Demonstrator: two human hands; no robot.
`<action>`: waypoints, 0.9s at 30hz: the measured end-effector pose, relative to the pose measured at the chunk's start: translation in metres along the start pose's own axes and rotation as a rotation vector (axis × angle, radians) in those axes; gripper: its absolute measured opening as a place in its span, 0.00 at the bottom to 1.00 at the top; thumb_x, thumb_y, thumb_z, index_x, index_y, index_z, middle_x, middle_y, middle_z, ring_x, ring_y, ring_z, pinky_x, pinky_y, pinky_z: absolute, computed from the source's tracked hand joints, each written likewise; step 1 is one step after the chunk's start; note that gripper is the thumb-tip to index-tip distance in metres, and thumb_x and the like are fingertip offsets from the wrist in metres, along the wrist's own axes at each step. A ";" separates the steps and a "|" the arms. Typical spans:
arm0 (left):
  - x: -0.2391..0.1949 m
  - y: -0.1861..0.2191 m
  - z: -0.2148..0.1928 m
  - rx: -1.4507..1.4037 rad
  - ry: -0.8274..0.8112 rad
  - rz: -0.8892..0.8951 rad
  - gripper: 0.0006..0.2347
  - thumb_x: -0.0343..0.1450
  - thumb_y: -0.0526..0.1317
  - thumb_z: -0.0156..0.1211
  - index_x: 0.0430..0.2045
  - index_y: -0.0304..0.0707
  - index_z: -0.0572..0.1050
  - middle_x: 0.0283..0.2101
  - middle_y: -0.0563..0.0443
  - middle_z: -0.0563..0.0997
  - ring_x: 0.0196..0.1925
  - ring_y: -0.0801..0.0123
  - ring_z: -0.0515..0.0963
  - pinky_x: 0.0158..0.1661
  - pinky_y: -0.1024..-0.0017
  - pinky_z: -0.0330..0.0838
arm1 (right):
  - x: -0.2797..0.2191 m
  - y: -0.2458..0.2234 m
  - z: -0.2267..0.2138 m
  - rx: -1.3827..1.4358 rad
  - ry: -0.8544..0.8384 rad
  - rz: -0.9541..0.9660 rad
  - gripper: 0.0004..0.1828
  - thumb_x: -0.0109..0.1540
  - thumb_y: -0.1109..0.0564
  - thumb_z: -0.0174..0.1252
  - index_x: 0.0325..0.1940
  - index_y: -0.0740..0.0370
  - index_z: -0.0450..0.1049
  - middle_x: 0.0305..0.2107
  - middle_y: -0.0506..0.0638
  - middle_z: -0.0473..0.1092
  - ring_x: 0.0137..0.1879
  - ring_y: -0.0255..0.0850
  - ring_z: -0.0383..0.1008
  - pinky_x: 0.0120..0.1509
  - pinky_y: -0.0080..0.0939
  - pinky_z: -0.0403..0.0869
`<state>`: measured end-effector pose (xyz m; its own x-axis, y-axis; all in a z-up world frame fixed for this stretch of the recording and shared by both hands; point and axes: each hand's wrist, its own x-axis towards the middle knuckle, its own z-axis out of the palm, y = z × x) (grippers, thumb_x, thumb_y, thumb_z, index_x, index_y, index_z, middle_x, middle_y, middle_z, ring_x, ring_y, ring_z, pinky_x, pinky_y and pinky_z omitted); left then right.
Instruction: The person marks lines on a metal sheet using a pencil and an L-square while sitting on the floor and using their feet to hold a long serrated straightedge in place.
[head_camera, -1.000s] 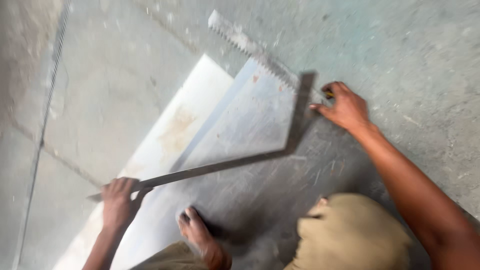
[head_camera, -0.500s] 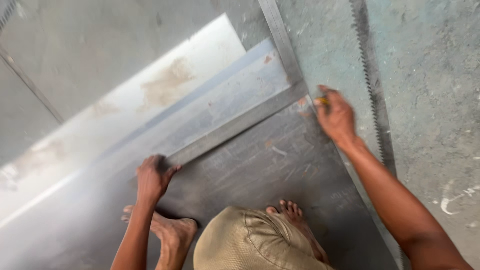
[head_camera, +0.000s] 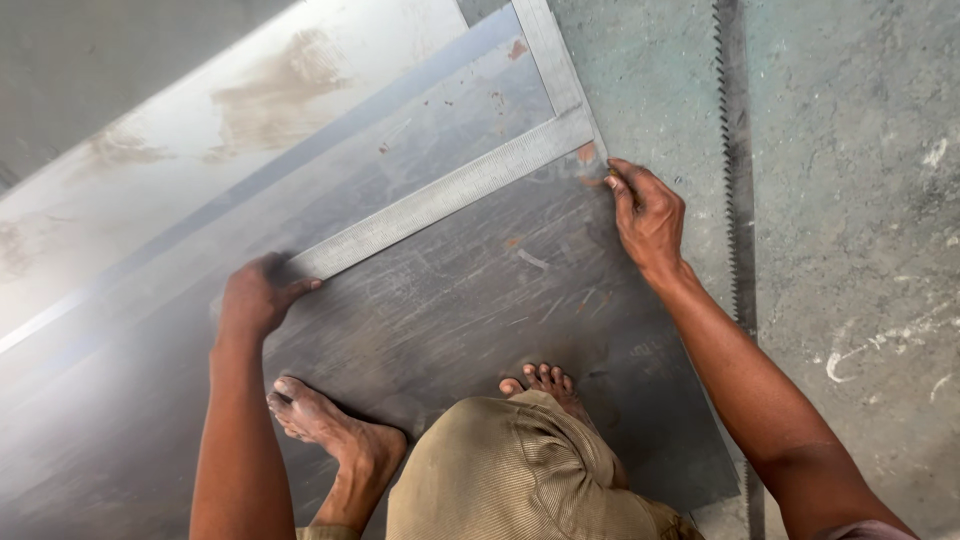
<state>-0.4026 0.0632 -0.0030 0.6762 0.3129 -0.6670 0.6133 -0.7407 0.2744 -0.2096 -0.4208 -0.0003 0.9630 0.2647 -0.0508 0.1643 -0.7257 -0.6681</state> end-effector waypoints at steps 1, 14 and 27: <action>0.002 -0.001 0.000 -0.012 0.006 0.005 0.31 0.59 0.53 0.76 0.52 0.32 0.78 0.51 0.32 0.81 0.54 0.41 0.79 0.53 0.53 0.73 | 0.000 0.003 -0.001 0.014 0.013 -0.029 0.10 0.71 0.63 0.59 0.56 0.67 0.77 0.42 0.54 0.78 0.46 0.41 0.81 0.47 0.40 0.78; 0.004 -0.005 0.000 -0.054 -0.022 -0.034 0.31 0.59 0.50 0.78 0.54 0.31 0.77 0.52 0.31 0.81 0.55 0.42 0.80 0.53 0.53 0.73 | 0.029 0.002 -0.008 0.000 -0.017 -0.100 0.10 0.69 0.66 0.62 0.54 0.67 0.79 0.48 0.56 0.72 0.50 0.45 0.78 0.51 0.40 0.80; 0.005 -0.001 -0.004 -0.055 -0.047 -0.061 0.29 0.59 0.49 0.78 0.52 0.32 0.79 0.50 0.32 0.82 0.52 0.43 0.81 0.51 0.53 0.75 | 0.043 -0.011 0.018 -0.062 -0.288 -0.163 0.09 0.63 0.64 0.69 0.46 0.64 0.78 0.43 0.51 0.74 0.47 0.44 0.79 0.50 0.43 0.78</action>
<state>-0.3985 0.0681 -0.0035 0.6176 0.3277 -0.7150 0.6753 -0.6870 0.2684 -0.1735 -0.3900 -0.0084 0.8244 0.5426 -0.1610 0.3323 -0.6943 -0.6384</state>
